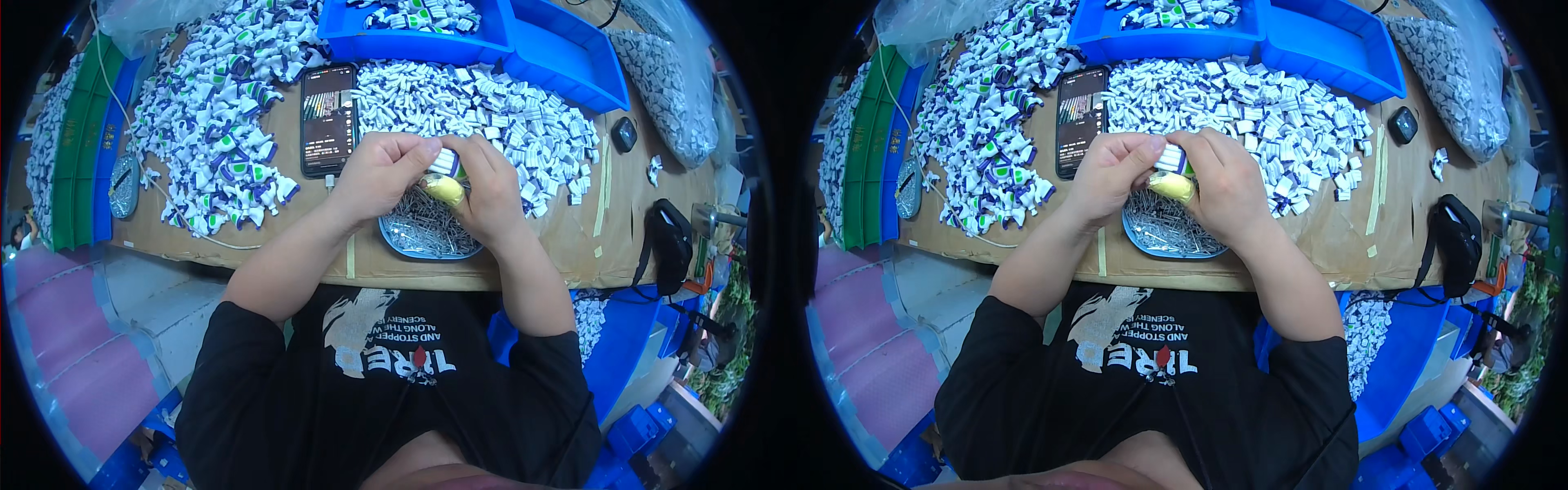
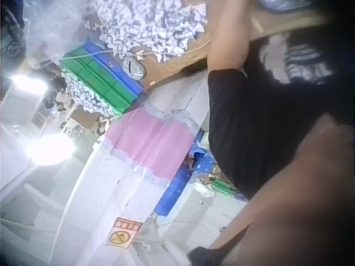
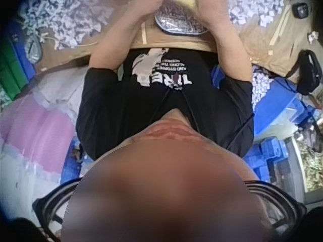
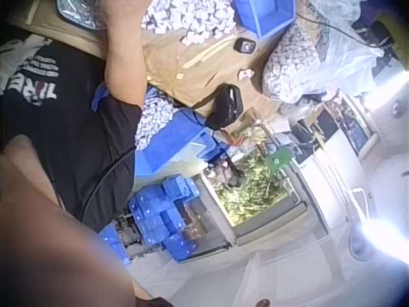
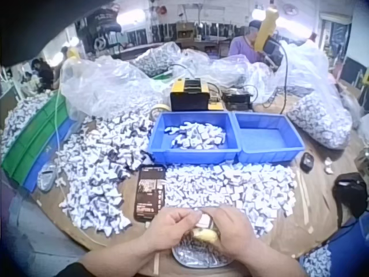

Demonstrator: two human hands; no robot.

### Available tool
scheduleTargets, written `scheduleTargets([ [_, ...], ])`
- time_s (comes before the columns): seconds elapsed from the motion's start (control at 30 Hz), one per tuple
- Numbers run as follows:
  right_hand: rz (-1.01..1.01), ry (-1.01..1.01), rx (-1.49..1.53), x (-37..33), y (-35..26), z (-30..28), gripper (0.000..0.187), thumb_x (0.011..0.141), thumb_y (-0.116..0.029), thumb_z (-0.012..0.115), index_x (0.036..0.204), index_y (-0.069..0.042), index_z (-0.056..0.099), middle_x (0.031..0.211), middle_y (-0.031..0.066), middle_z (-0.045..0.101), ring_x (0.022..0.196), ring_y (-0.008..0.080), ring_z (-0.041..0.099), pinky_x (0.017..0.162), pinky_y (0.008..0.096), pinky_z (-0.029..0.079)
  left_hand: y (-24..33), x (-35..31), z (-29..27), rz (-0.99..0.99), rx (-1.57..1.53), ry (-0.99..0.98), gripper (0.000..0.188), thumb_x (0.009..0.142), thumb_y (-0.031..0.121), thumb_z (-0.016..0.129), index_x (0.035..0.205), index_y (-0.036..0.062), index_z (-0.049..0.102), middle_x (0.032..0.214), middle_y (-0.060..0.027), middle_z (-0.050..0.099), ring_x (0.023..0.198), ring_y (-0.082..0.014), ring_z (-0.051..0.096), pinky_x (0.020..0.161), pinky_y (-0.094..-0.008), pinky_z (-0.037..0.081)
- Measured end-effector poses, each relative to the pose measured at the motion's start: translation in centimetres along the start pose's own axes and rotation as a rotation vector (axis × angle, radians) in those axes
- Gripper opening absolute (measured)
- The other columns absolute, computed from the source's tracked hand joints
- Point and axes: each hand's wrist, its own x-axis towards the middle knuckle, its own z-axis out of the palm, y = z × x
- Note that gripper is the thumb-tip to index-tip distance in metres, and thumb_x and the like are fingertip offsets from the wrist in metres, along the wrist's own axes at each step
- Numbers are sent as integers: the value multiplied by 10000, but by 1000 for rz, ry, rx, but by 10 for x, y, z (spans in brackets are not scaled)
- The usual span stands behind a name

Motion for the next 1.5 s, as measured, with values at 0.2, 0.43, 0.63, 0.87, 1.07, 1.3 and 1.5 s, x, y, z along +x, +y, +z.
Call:
scheduleTargets([
  [0.2, 5, 84, 39, 0, -2, -4, 534, 772, -322, 739, 1179, -22, 569, 947, 128, 561, 778, 243, 558, 659, 338, 460, 3, 4, -12, -13, -19, -65, 209, 925, 211, 578, 867, 19, 638, 639, 46, 515, 565, -24, 425, 515, -187, 323],
  [0.43, -103, 275, 154, 0, -5, -8, 521, 790, -294, 721, 1195, -9, 556, 1003, 115, 553, 809, 193, 519, 706, 312, 444, 34, 30, -63, 591, 182, 341, 331, 932, 179, 533, 1229, 35, 560, 1192, -78, 570, 1117, -201, 504, 916, -306, 423],
  [0.63, -279, -302, 12, 6, -10, -12, 346, 700, -192, 740, 1017, -83, 655, 937, 66, 586, 850, 260, 522, 741, 368, 405, 17, 24, -143, 264, 1623, 965, 380, 837, 172, 595, 1216, 197, 596, 1314, -115, 488, 1219, -343, 401, 993, -528, 334],
  [0.87, -179, -555, -60, 3, -18, -12, 366, 617, -93, 719, 976, -141, 665, 926, 21, 574, 912, 233, 499, 792, 373, 349, 21, 22, -136, 9, 1609, 792, 303, 857, 180, 611, 1157, 207, 632, 1215, -35, 561, 1172, -271, 479, 943, -505, 379],
  [1.07, -195, -531, -66, 0, -18, -8, 362, 560, 22, 662, 892, -120, 637, 898, 11, 579, 898, 228, 512, 791, 367, 350, 19, 22, -149, 169, 1673, 782, 231, 808, 133, 628, 1032, 159, 678, 1048, -69, 631, 1026, -290, 562, 834, -419, 473],
  [1.3, -201, -490, -35, -1, -15, -6, 343, 545, 65, 617, 848, -95, 597, 883, 21, 582, 901, 231, 526, 787, 368, 357, 17, 24, -146, 215, 1645, 892, 138, 767, 127, 673, 904, 142, 669, 942, -74, 643, 922, -288, 587, 776, -424, 477],
  [1.5, -207, -486, -8, 1, -16, -8, 365, 531, 75, 606, 858, -85, 581, 889, 30, 592, 912, 241, 543, 782, 369, 366, 24, 25, -142, 114, 1598, 885, 131, 785, 126, 672, 914, 118, 649, 888, -87, 662, 897, -306, 598, 772, -424, 478],
])
